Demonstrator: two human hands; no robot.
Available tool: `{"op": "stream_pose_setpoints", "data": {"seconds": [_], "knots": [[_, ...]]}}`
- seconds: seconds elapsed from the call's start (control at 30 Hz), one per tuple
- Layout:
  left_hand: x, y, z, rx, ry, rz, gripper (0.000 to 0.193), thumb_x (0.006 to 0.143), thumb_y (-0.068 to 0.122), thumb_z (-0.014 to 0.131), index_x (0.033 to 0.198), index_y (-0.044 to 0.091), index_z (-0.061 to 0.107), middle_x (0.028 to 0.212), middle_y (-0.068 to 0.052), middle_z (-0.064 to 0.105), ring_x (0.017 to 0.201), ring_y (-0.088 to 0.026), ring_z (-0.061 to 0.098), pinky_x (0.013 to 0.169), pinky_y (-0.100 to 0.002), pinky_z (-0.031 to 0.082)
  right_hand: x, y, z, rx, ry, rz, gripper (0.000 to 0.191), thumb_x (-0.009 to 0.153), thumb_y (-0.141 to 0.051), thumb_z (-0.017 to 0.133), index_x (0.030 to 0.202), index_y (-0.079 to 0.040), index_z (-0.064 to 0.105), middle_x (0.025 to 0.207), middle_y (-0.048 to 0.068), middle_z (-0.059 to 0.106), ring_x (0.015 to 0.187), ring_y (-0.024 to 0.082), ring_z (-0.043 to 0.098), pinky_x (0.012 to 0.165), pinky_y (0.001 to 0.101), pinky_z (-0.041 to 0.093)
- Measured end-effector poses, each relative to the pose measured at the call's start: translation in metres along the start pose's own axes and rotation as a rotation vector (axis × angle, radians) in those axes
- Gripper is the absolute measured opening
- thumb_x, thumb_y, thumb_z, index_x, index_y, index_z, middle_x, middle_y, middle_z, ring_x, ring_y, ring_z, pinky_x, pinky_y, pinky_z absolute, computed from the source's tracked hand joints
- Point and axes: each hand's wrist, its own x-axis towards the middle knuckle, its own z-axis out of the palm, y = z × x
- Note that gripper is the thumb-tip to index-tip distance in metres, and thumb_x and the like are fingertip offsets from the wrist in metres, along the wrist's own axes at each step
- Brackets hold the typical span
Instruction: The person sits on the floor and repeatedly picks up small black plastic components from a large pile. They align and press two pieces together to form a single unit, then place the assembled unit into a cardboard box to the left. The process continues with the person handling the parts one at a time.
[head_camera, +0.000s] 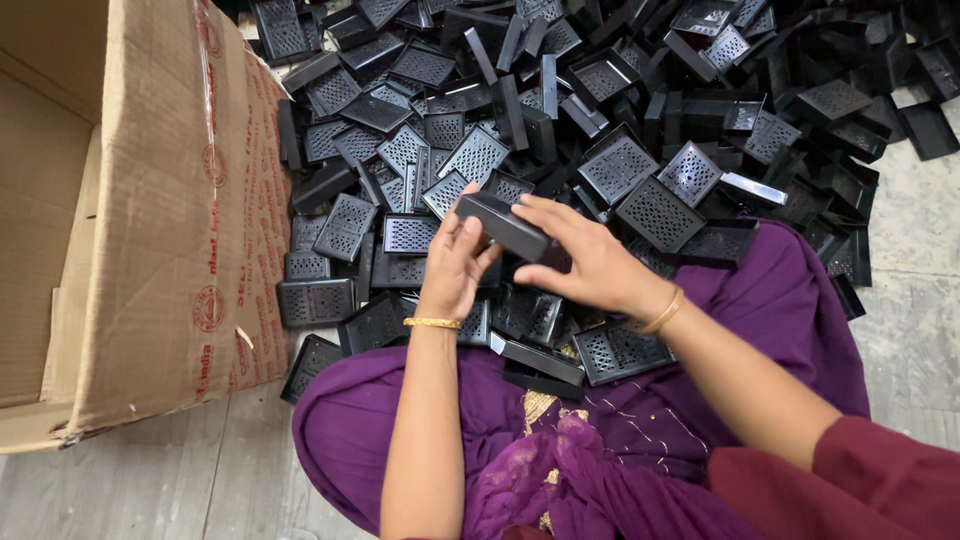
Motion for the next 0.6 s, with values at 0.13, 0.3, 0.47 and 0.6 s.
{"op": "stream_pose_setpoints", "data": {"seconds": [0.13,0.3,0.47,0.6], "knots": [[0.003,-0.007,-0.009,-0.050,-0.025,-0.008,0.058,0.105,0.028,0.060,0.156,0.009,0.040,0.131,-0.004,0.062,0.112,-0.016,0.065,0.098,-0.034,0.056,-0.010,-0.005,0.015,-0.054,0.169,0.064,0.051,0.091,-0.013,0.075,0.140,-0.007,0.059,0.141,0.014,0.065,0.127,0.031,0.066,0.103,0.0389,0.057],[0.000,-0.012,-0.010,-0.048,-0.013,-0.017,0.058,0.107,0.029,0.060,0.157,0.007,0.041,0.129,-0.005,0.063,0.109,-0.016,0.065,0.100,-0.036,0.056,-0.014,0.002,0.017,-0.019,0.142,0.142,0.050,0.087,-0.006,0.073,0.136,-0.007,0.062,0.118,0.013,0.074,0.098,0.027,0.075,0.080,0.0332,0.061],[-0.002,-0.001,0.001,-0.042,-0.016,-0.044,0.057,0.103,0.027,0.060,0.154,0.007,0.043,0.126,-0.005,0.063,0.109,-0.017,0.068,0.100,-0.037,0.059,-0.015,0.005,0.009,0.019,0.131,0.212,0.048,0.089,-0.009,0.075,0.135,-0.007,0.063,0.107,0.013,0.076,0.084,0.022,0.075,0.070,0.0309,0.059],[-0.011,0.037,0.026,0.443,0.048,0.173,0.043,0.095,0.012,0.070,0.137,0.007,0.061,0.124,-0.003,0.067,0.110,-0.015,0.066,0.094,-0.032,0.056,-0.013,0.008,0.003,0.315,0.084,0.347,0.047,0.094,-0.011,0.074,0.139,-0.006,0.061,0.111,0.011,0.075,0.093,0.016,0.069,0.083,0.0301,0.058]]}}
